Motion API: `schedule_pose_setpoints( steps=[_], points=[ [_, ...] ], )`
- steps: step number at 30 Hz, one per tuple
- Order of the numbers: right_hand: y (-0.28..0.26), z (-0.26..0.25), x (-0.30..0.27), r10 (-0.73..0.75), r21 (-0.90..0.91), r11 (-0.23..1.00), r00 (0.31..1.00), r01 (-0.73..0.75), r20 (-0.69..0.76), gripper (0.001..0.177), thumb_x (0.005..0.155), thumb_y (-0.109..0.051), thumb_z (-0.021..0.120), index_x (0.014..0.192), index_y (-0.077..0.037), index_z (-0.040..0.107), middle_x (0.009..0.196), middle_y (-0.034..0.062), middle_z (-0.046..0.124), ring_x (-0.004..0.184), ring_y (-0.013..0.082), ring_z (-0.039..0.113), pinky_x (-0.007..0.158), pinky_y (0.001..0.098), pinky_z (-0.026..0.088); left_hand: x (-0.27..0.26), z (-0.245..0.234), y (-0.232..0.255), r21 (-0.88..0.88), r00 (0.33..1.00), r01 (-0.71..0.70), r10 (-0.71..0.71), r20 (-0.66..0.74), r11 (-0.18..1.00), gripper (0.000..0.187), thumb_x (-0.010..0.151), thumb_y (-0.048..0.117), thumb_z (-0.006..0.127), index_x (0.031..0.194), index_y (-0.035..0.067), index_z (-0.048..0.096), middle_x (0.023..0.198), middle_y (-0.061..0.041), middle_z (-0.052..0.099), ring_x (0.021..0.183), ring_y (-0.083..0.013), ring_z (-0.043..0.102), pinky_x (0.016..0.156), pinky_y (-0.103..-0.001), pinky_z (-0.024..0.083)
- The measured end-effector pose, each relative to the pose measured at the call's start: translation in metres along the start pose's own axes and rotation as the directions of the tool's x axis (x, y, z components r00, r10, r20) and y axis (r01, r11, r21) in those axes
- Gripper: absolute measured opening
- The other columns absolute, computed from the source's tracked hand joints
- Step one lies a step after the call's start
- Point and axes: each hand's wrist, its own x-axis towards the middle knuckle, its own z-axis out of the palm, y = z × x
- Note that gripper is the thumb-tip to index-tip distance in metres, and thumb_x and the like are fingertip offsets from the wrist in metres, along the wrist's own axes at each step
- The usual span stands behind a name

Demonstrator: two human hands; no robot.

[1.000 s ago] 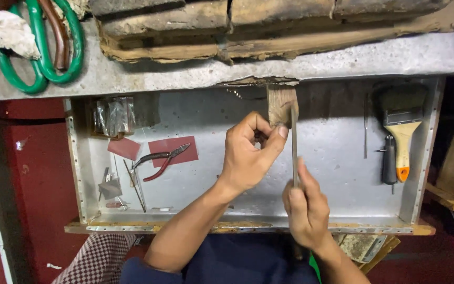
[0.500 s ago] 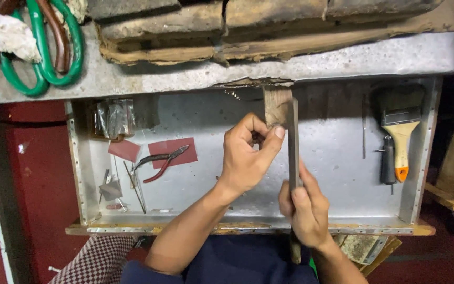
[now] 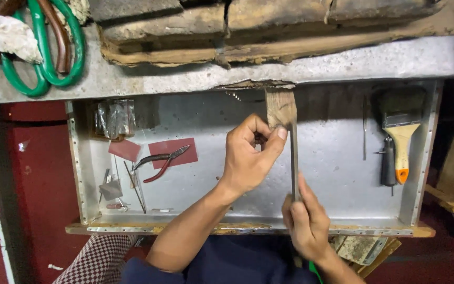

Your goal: The person holds a small metal piece in the left hand and uses a metal file in the right hand to smooth its edges. The person repeatedly files the same piece, occasionally pausing to inspect it, over the course of the clip.

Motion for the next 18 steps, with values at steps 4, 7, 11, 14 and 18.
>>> schedule_pose_setpoints(
  steps=[4, 7, 11, 14, 18],
  points=[
    [-0.015, 0.010, 0.037, -0.117, -0.061, 0.991, 0.992, 0.120, 0.053, 0.050, 0.111, -0.009, 0.037, 0.160, -0.001, 0.028, 0.061, 0.0015, 0.038, 0.051, 0.0123, 0.038, 0.051, 0.0262, 0.039, -0.002, 0.000, 0.002, 0.012, 1.000, 0.007, -0.007, 0.001, 1.000, 0.025, 0.095, 0.021, 0.067, 0.078, 0.014, 0.051, 0.069, 0.005, 0.052, 0.061, -0.0056, 0.043, 0.056, -0.025, 0.039],
    [-0.009, 0.005, 0.021, -0.037, 0.198, 0.980, 0.997, 0.025, 0.060, 0.051, 0.112, -0.018, 0.039, 0.160, -0.007, 0.031, 0.061, 0.0038, 0.037, 0.051, 0.0136, 0.039, 0.046, 0.0253, 0.035, -0.001, 0.002, 0.003, -0.011, 1.000, 0.018, -0.018, -0.020, 1.000, 0.027, 0.096, 0.025, 0.067, 0.077, 0.015, 0.050, 0.068, 0.005, 0.050, 0.062, -0.0051, 0.043, 0.058, -0.025, 0.040],
    [-0.009, 0.004, 0.015, 0.006, 0.013, 1.000, 1.000, -0.007, 0.026, 0.054, 0.109, -0.015, 0.042, 0.159, -0.003, 0.029, 0.064, 0.0054, 0.045, 0.049, 0.0127, 0.039, 0.046, 0.0264, 0.037, 0.001, -0.001, 0.000, 0.025, 1.000, 0.010, -0.010, -0.003, 1.000, 0.026, 0.095, 0.025, 0.067, 0.077, 0.015, 0.051, 0.069, 0.005, 0.051, 0.061, -0.0059, 0.043, 0.057, -0.026, 0.039],
    [-0.010, 0.006, 0.033, -0.074, 0.002, 0.997, 0.995, 0.074, 0.071, 0.052, 0.111, -0.013, 0.040, 0.161, -0.006, 0.028, 0.064, 0.0037, 0.039, 0.054, 0.0133, 0.039, 0.050, 0.0261, 0.038, -0.001, -0.001, -0.001, 0.022, 1.000, 0.003, -0.003, -0.003, 1.000, 0.026, 0.095, 0.024, 0.067, 0.078, 0.014, 0.051, 0.069, 0.005, 0.051, 0.062, -0.0061, 0.043, 0.057, -0.026, 0.040],
    [-0.023, 0.005, 0.015, 0.172, 0.204, 0.963, 0.985, -0.175, 0.032, 0.056, 0.107, -0.018, 0.039, 0.159, -0.002, 0.029, 0.054, 0.0067, 0.038, 0.043, 0.0128, 0.035, 0.039, 0.0247, 0.031, -0.001, 0.000, 0.002, 0.021, 1.000, 0.024, -0.024, -0.017, 0.999, 0.029, 0.095, 0.027, 0.067, 0.076, 0.015, 0.050, 0.067, 0.006, 0.049, 0.061, -0.0053, 0.042, 0.057, -0.026, 0.038]
  ],
)
